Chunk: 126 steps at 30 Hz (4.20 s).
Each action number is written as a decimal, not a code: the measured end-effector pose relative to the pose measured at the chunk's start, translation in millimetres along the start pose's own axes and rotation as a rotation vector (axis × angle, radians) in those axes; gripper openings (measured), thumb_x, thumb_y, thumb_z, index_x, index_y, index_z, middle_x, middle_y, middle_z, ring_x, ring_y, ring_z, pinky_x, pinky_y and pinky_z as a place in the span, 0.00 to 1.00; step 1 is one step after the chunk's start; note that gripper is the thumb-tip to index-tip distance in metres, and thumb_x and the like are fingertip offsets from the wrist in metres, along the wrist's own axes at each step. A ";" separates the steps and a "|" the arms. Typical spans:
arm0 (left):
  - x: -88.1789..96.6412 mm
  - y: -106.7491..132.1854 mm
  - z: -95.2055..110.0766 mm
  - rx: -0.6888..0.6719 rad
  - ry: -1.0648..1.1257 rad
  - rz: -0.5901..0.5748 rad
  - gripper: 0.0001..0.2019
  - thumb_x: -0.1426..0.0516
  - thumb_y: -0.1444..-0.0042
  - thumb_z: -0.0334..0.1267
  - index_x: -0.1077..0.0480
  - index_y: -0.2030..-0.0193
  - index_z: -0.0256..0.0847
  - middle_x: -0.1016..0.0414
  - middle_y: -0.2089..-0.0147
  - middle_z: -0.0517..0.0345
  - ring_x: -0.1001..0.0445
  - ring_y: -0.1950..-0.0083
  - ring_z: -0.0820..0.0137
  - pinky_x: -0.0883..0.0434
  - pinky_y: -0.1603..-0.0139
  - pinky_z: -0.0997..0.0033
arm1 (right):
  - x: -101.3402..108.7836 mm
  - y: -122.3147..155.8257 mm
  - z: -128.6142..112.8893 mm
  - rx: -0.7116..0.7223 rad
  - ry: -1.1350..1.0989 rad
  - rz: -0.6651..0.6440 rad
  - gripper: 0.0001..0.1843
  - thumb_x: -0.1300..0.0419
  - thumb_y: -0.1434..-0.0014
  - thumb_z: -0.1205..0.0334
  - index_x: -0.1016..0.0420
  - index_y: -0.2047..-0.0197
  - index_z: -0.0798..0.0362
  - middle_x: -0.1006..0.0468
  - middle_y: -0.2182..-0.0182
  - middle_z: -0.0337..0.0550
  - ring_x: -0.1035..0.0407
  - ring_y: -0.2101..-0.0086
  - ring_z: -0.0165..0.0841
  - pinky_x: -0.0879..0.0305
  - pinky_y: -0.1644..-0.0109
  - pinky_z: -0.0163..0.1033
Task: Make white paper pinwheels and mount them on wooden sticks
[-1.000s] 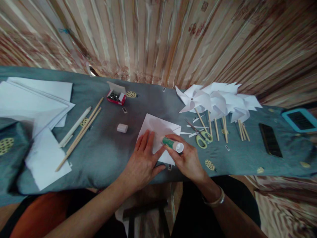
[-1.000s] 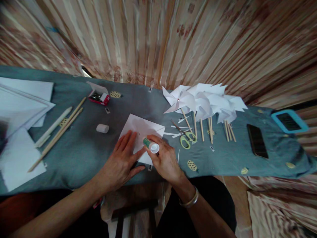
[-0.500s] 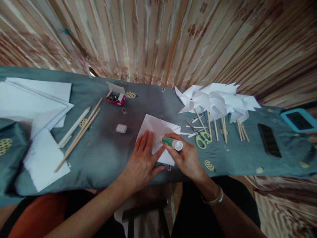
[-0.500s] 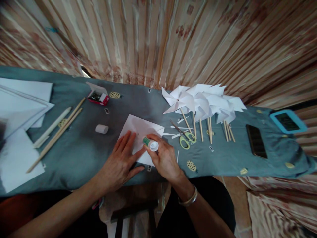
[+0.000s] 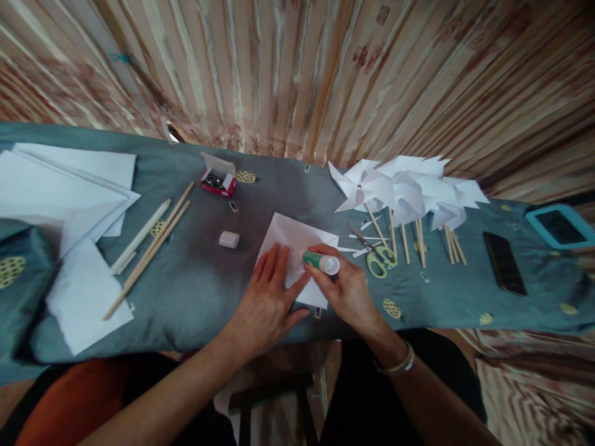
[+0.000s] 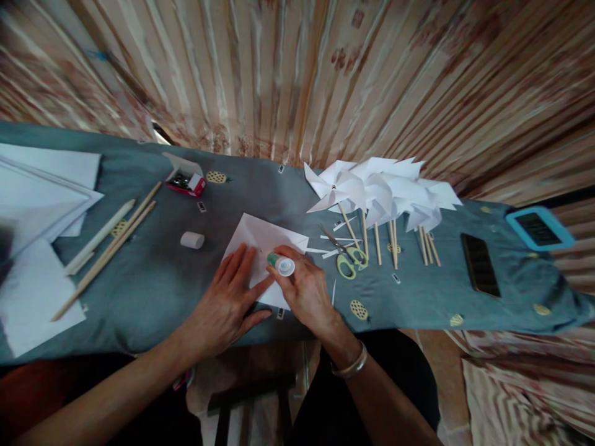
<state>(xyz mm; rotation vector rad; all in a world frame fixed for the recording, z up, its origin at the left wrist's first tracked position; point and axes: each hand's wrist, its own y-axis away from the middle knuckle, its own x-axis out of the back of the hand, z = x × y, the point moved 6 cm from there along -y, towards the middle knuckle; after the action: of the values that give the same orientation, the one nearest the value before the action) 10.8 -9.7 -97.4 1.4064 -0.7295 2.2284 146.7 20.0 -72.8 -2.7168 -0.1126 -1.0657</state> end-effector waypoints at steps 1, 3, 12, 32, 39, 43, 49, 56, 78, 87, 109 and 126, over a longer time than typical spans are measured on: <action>0.1 0.0 0.1 -0.002 0.001 0.001 0.33 0.38 0.47 0.47 0.40 0.36 0.42 0.55 0.29 0.32 0.55 0.30 0.35 0.43 0.38 0.35 | -0.3 -0.4 0.2 -0.001 0.002 0.001 0.13 0.41 0.40 0.60 0.29 0.51 0.50 0.21 0.54 0.45 0.25 0.55 0.38 0.30 0.48 0.43; 0.2 0.0 0.2 0.000 0.003 0.000 0.32 0.39 0.46 0.47 0.40 0.36 0.43 0.55 0.29 0.33 0.56 0.30 0.36 0.43 0.37 0.36 | -1.0 -1.0 0.4 -0.001 0.005 -0.001 0.13 0.41 0.40 0.60 0.29 0.51 0.50 0.20 0.54 0.45 0.25 0.56 0.38 0.29 0.49 0.43; 1.0 0.0 0.5 -0.008 -0.006 0.003 0.31 0.38 0.46 0.47 0.39 0.37 0.41 0.54 0.29 0.32 0.55 0.30 0.35 0.43 0.37 0.36 | -3.6 -5.1 -2.7 0.017 0.033 0.001 0.13 0.42 0.39 0.58 0.29 0.50 0.49 0.20 0.55 0.44 0.24 0.57 0.37 0.29 0.51 0.41; 2.3 0.4 -1.6 0.000 0.040 0.008 0.29 0.39 0.45 0.46 0.38 0.37 0.45 0.60 0.27 0.38 0.59 0.28 0.39 0.45 0.36 0.36 | 1.5 -6.2 43.8 -0.568 -1.249 0.130 0.12 0.29 0.53 0.53 0.24 0.71 0.50 0.19 0.74 0.35 0.24 0.73 0.27 0.27 0.67 0.30; 6.4 2.2 1.0 -0.040 0.040 0.025 0.32 0.44 0.41 0.48 0.46 0.33 0.41 0.59 0.28 0.32 0.62 0.28 0.40 0.45 0.37 0.37 | 2.1 -7.6 43.0 -0.551 -1.238 0.059 0.13 0.32 0.50 0.49 0.25 0.68 0.49 0.17 0.72 0.37 0.22 0.67 0.33 0.26 0.55 0.39; 27.4 3.8 -0.9 -0.085 0.026 0.098 0.31 0.47 0.38 0.48 0.48 0.33 0.37 0.51 0.30 0.33 0.58 0.27 0.48 0.48 0.34 0.39 | 1.0 -7.2 40.7 -0.582 -1.273 0.015 0.13 0.36 0.48 0.49 0.23 0.67 0.49 0.16 0.71 0.40 0.22 0.67 0.34 0.25 0.57 0.41; 68.9 7.0 -67.3 0.108 -0.046 0.336 0.24 0.53 0.40 0.27 0.43 0.36 0.39 0.38 0.35 0.41 0.45 0.31 0.55 0.42 0.35 0.44 | 1.8 -6.8 45.1 -0.574 -1.289 0.005 0.13 0.38 0.47 0.49 0.23 0.66 0.49 0.16 0.71 0.40 0.21 0.69 0.35 0.24 0.59 0.41; 72.3 6.6 -106.0 0.324 0.136 0.260 0.13 0.47 0.43 0.37 0.26 0.53 0.39 0.22 0.54 0.47 0.27 0.48 0.56 0.31 0.44 0.50 | -9.6 -4.8 38.4 -0.639 -1.456 0.008 0.10 0.32 0.51 0.56 0.22 0.67 0.51 0.17 0.72 0.37 0.23 0.71 0.29 0.25 0.64 0.32; 56.8 -1.3 -46.8 0.490 0.808 0.194 0.16 0.38 0.50 0.42 0.26 0.55 0.38 0.21 0.57 0.52 0.22 0.59 0.65 0.24 0.53 0.63 | -19.2 3.8 15.0 -0.628 -1.413 -0.019 0.15 0.25 0.63 0.66 0.21 0.69 0.54 0.17 0.72 0.35 0.22 0.71 0.29 0.23 0.66 0.28; 57.5 -0.8 -47.5 0.489 0.773 0.188 0.17 0.38 0.50 0.44 0.26 0.55 0.37 0.20 0.58 0.51 0.21 0.60 0.64 0.24 0.55 0.62 | -20.5 4.3 18.2 -0.609 -1.342 -0.041 0.16 0.25 0.62 0.64 0.21 0.68 0.53 0.19 0.72 0.33 0.23 0.71 0.27 0.23 0.65 0.30; 58.1 -2.1 -39.4 0.395 0.640 0.157 0.14 0.39 0.48 0.43 0.26 0.56 0.39 0.20 0.59 0.54 0.22 0.63 0.67 0.25 0.58 0.66 | -18.4 6.2 15.0 -0.630 -1.253 -0.018 0.16 0.25 0.64 0.62 0.21 0.69 0.54 0.21 0.74 0.36 0.28 0.73 0.28 0.28 0.67 0.33; 52.6 18.0 -47.1 0.500 0.693 0.089 0.15 0.38 0.50 0.46 0.25 0.58 0.40 0.19 0.60 0.54 0.22 0.59 0.63 0.27 0.56 0.66 | -34.0 13.0 -1.2 -0.362 -0.983 -0.224 0.17 0.29 0.56 0.58 0.24 0.62 0.49 0.21 0.68 0.36 0.26 0.67 0.30 0.28 0.59 0.38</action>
<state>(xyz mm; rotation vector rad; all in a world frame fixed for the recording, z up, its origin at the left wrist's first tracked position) -54.3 8.5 -70.1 0.6664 0.0067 2.8338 122.9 7.4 -97.3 -3.3413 -0.4123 0.3505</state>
